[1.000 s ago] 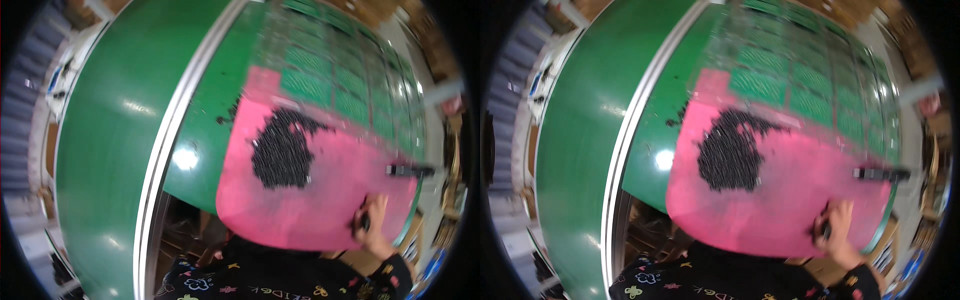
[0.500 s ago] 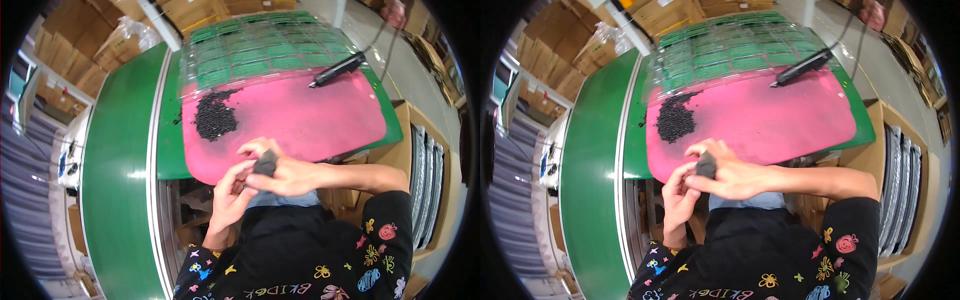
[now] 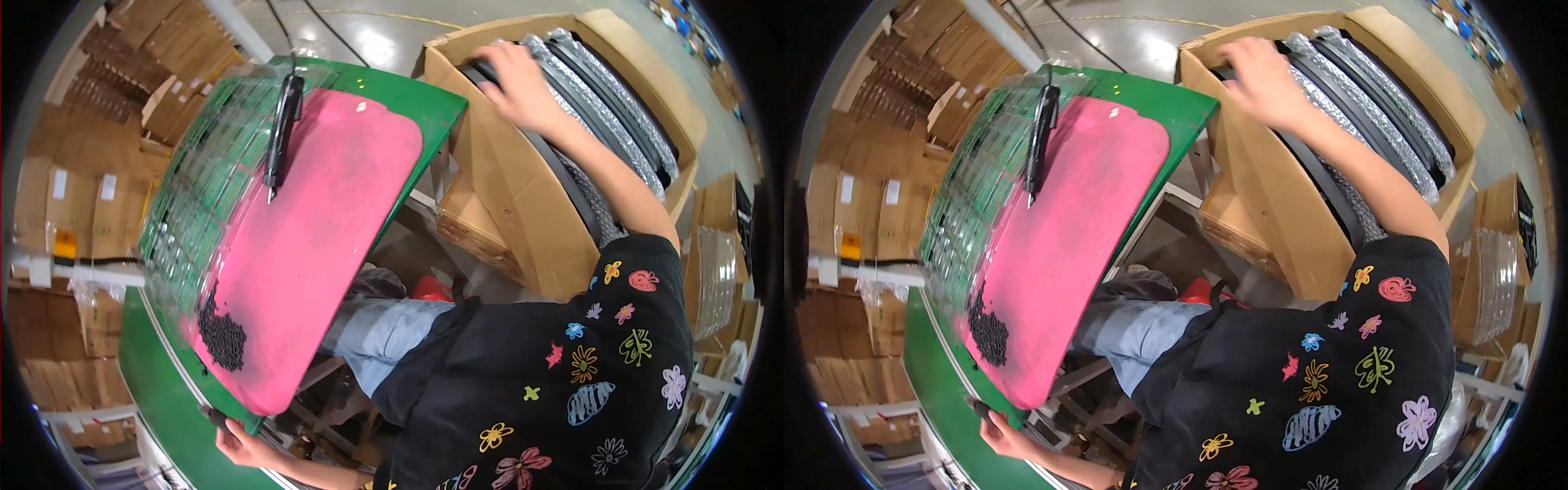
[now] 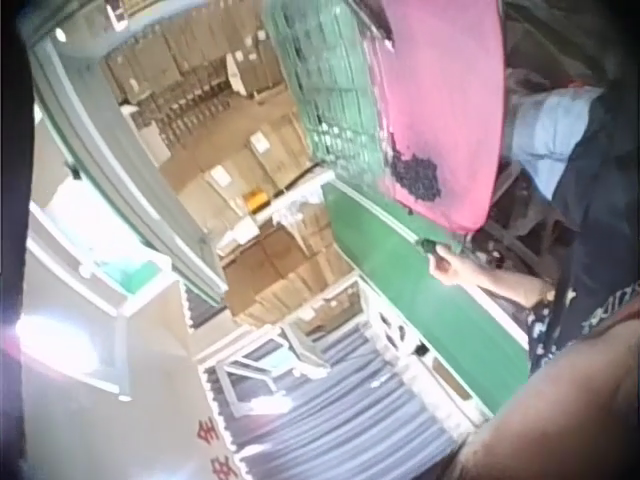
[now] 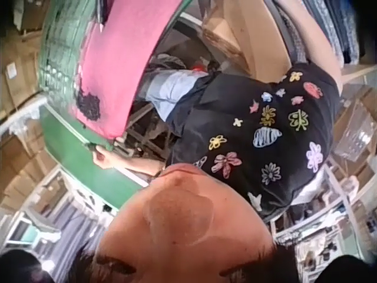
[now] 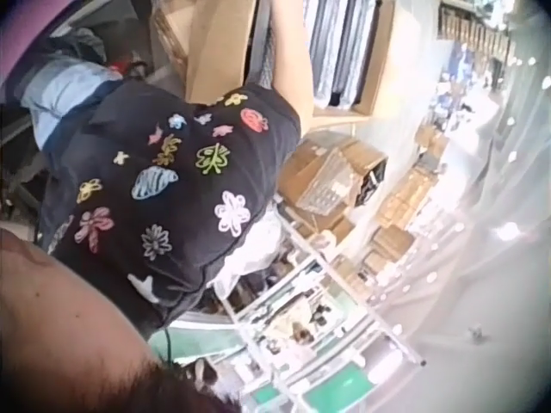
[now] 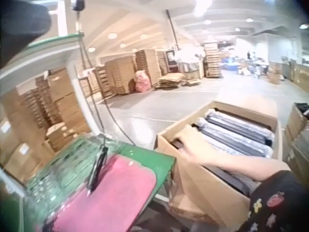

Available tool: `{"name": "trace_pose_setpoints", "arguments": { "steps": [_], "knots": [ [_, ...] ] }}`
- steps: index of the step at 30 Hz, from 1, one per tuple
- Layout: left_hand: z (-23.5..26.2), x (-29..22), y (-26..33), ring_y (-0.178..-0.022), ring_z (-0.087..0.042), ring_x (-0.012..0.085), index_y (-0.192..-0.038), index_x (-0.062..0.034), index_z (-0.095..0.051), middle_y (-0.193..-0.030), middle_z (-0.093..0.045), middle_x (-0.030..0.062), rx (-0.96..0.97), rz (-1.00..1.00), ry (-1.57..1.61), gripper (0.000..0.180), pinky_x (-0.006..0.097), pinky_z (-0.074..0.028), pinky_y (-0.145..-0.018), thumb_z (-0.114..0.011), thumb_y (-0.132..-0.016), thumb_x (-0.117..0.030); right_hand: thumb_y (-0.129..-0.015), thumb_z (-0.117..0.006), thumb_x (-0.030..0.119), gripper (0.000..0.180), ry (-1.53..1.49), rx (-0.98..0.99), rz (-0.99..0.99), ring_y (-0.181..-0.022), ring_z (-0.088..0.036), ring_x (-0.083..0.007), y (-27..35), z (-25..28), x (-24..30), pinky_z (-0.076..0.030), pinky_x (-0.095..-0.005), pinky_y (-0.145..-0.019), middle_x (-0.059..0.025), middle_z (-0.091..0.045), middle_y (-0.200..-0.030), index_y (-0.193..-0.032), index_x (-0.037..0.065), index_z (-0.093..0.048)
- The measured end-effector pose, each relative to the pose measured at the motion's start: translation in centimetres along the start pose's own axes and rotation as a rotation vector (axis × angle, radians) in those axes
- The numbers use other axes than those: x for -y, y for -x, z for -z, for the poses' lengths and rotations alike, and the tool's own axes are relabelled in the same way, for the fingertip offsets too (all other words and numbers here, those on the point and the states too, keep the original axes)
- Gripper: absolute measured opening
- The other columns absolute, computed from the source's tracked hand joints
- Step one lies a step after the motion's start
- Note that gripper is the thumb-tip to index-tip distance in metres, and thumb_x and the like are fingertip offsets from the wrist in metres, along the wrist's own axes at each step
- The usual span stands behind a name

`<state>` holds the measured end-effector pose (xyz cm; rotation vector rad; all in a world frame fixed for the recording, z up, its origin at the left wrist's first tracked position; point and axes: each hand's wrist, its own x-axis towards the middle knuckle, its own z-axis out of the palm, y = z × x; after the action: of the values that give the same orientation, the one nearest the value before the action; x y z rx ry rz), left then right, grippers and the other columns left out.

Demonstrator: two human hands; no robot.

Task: Assemble electronic components by installing circuit boards into plastic housings and securing them.

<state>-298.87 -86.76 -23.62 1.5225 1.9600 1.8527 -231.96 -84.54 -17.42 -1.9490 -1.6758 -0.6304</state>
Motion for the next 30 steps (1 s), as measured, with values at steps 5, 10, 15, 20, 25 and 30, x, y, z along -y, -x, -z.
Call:
{"name": "trace_pose_setpoints", "arguments": {
  "steps": [5, 10, 15, 20, 25, 30],
  "knots": [
    [-1.3, 1.4, -1.3, -0.073, -0.053, 0.0147, -0.096, 0.0031, -0.059, -0.081, -0.058, 0.0069, 0.030, -0.140, -0.369, 0.023, 0.030, -0.046, -0.065, -0.067, -0.088, -0.016, -0.090, -0.053, 0.043, 0.053, 0.316, 0.334, -0.496, -0.125, -0.037, -0.0327, 8.4, -5.8, -9.1, -0.034, -0.0504, -0.100, -0.0165, -0.044, -0.129, -0.123, 0.002, -0.051],
    [-3.6, 2.5, -1.9, -0.069, -0.051, 0.0204, -0.089, 0.0023, -0.057, -0.076, -0.055, 0.0097, 0.125, -0.223, -0.616, 0.023, 0.034, -0.044, -0.064, -0.070, -0.084, -0.017, -0.090, -0.053, 0.039, 0.048, 0.269, 0.307, -0.557, -0.121, -0.041, -0.0336, 8.6, -4.8, -8.1, -0.033, -0.0462, -0.102, -0.0175, -0.053, -0.119, -0.115, -0.001, -0.056],
    [-3.4, 3.0, -1.2, -0.070, -0.052, 0.0220, -0.091, 0.0035, -0.059, -0.077, -0.057, 0.0112, 0.109, -0.149, -0.546, 0.030, 0.035, -0.045, -0.065, -0.063, -0.091, -0.026, -0.091, -0.052, 0.036, 0.046, 0.240, 0.321, -0.484, -0.113, -0.046, -0.0400, 8.6, -3.8, -7.0, -0.037, -0.0436, -0.098, -0.0260, -0.065, -0.087, -0.103, -0.007, -0.058],
    [-1.9, 1.4, -3.1, -0.104, -0.051, 0.0277, -0.115, 0.0053, -0.055, -0.110, -0.055, 0.0167, 0.040, -0.195, -0.467, 0.030, 0.036, -0.040, -0.092, -0.057, -0.093, -0.015, -0.087, -0.053, 0.050, 0.058, 0.231, 0.589, -0.745, -0.090, -0.062, -0.0442, 7.4, -3.1, -5.8, -0.049, -0.0509, -0.080, -0.0320, -0.063, -0.092, -0.094, -0.006, -0.064],
    [-7.2, -11.1, -8.9, -0.103, -0.047, 0.0219, -0.121, 0.0089, -0.047, -0.116, -0.051, 0.0145, -0.071, -0.758, 0.072, 0.054, 0.033, -0.038, -0.092, -0.066, -0.088, -0.030, -0.081, -0.054, 0.064, 0.076, 0.153, 0.527, -0.887, -0.092, -0.065, -0.0413, 7.2, -5.1, -10.4, -0.047, -0.0463, -0.084, -0.0339, -0.063, -0.086, -0.081, -0.011, -0.066],
    [1.7, -7.0, -10.7, -0.099, -0.049, 0.0250, -0.118, 0.0073, -0.049, -0.114, -0.052, 0.0170, -0.260, -0.839, 0.060, 0.069, 0.035, -0.040, -0.089, -0.064, -0.083, -0.050, -0.079, -0.060, 0.062, 0.074, 0.156, 0.285, -0.680, -0.065, -0.065, -0.0318, 2.1, -4.0, -11.3, -0.049, -0.0427, -0.067, -0.0238, -0.061, -0.062, -0.063, -0.010, -0.062]
  ]
}}
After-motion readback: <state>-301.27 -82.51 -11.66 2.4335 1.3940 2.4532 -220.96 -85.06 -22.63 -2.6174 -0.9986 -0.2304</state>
